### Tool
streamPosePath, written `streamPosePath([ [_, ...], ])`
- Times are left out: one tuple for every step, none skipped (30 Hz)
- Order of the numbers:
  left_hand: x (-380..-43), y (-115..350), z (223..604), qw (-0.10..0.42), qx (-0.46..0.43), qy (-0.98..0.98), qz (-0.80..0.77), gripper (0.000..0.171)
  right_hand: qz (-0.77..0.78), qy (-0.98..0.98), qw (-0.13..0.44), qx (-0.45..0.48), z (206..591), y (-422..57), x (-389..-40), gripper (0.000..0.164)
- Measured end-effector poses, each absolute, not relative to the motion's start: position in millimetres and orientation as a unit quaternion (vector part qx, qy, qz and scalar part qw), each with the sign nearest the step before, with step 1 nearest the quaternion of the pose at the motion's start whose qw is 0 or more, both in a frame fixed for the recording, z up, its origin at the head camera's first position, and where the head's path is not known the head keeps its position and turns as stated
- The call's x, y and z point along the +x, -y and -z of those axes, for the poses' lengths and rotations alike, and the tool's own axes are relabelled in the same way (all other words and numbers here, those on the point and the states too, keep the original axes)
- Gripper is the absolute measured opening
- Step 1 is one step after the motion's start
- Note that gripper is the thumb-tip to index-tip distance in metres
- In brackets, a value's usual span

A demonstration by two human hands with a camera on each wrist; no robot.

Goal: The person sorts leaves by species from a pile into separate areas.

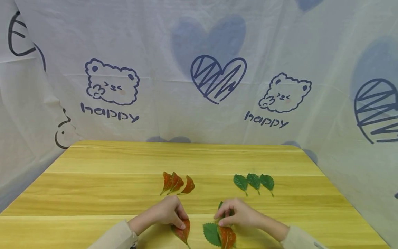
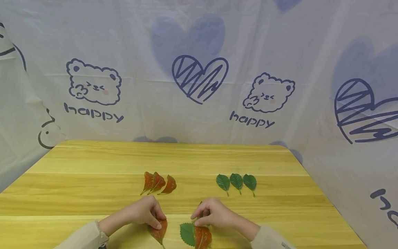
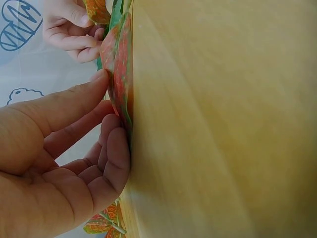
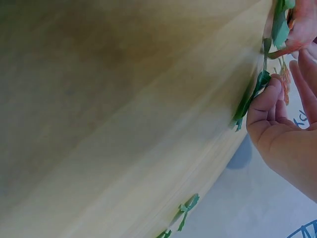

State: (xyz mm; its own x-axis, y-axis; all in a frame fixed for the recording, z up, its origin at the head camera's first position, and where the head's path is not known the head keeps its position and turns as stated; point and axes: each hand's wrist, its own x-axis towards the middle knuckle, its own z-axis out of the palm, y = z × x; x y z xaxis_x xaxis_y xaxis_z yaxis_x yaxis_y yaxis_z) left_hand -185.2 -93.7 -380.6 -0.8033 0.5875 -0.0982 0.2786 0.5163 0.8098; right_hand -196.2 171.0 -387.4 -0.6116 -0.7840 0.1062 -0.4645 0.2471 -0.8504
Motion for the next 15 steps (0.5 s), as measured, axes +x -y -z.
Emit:
streamPosePath([
  [-185.2, 93.7, 380.8, 0.183, 0.255, -0.851, -0.421, 0.015, 0.459, -0.767, 0.174, -0.414, 387.9, -170.5, -196.2, 0.021],
  [-185.2, 93.8, 380.8, 0.182, 0.256, -0.851, -0.42, 0.015, 0.457, -0.764, 0.174, -0.421, 388.7, -170.0, -196.4, 0.021],
  [-185.1, 93.8, 380.9, 0.182, 0.257, -0.851, -0.42, 0.015, 0.457, -0.761, 0.176, -0.425, 389.1, -169.6, -196.3, 0.021],
  [-185.1, 93.8, 380.9, 0.181, 0.258, -0.851, -0.419, 0.015, 0.456, -0.758, 0.177, -0.431, 389.9, -169.3, -196.4, 0.021],
  [-185.1, 93.8, 380.8, 0.181, 0.259, -0.851, -0.419, 0.015, 0.455, -0.757, 0.18, -0.433, 390.4, -169.1, -196.4, 0.021],
  [-185.0, 93.9, 380.7, 0.181, 0.259, -0.851, -0.419, 0.016, 0.453, -0.757, 0.181, -0.435, 391.0, -169.0, -196.5, 0.021],
  [-185.0, 93.8, 380.5, 0.182, 0.259, -0.851, -0.42, 0.016, 0.45, -0.758, 0.183, -0.435, 391.1, -168.9, -196.4, 0.021],
  [-185.0, 93.8, 380.4, 0.182, 0.259, -0.85, -0.42, 0.016, 0.448, -0.759, 0.185, -0.435, 391.3, -168.8, -196.3, 0.02],
  [-185.0, 93.8, 380.2, 0.183, 0.259, -0.85, -0.421, 0.016, 0.444, -0.761, 0.186, -0.435, 391.3, -168.7, -196.1, 0.02],
  [-185.0, 93.8, 380.0, 0.183, 0.258, -0.85, -0.422, 0.016, 0.442, -0.762, 0.188, -0.435, 391.2, -168.7, -196.0, 0.02],
  [-185.0, 93.7, 379.9, 0.183, 0.258, -0.849, -0.422, 0.016, 0.44, -0.763, 0.191, -0.433, 391.1, -168.5, -195.9, 0.02],
  [-185.0, 93.8, 379.9, 0.183, 0.259, -0.849, -0.423, 0.016, 0.437, -0.765, 0.191, -0.433, 391.0, -168.3, -196.0, 0.02],
  [-185.1, 93.9, 380.0, 0.184, 0.259, -0.849, -0.423, 0.016, 0.434, -0.767, 0.191, -0.433, 391.1, -168.0, -196.1, 0.019],
  [-185.2, 94.0, 380.1, 0.183, 0.26, -0.848, -0.424, 0.016, 0.431, -0.769, 0.19, -0.433, 391.3, -167.8, -196.3, 0.019],
  [-185.4, 94.2, 380.3, 0.183, 0.261, -0.847, -0.425, 0.016, 0.428, -0.77, 0.19, -0.434, 391.3, -167.6, -196.4, 0.019],
])
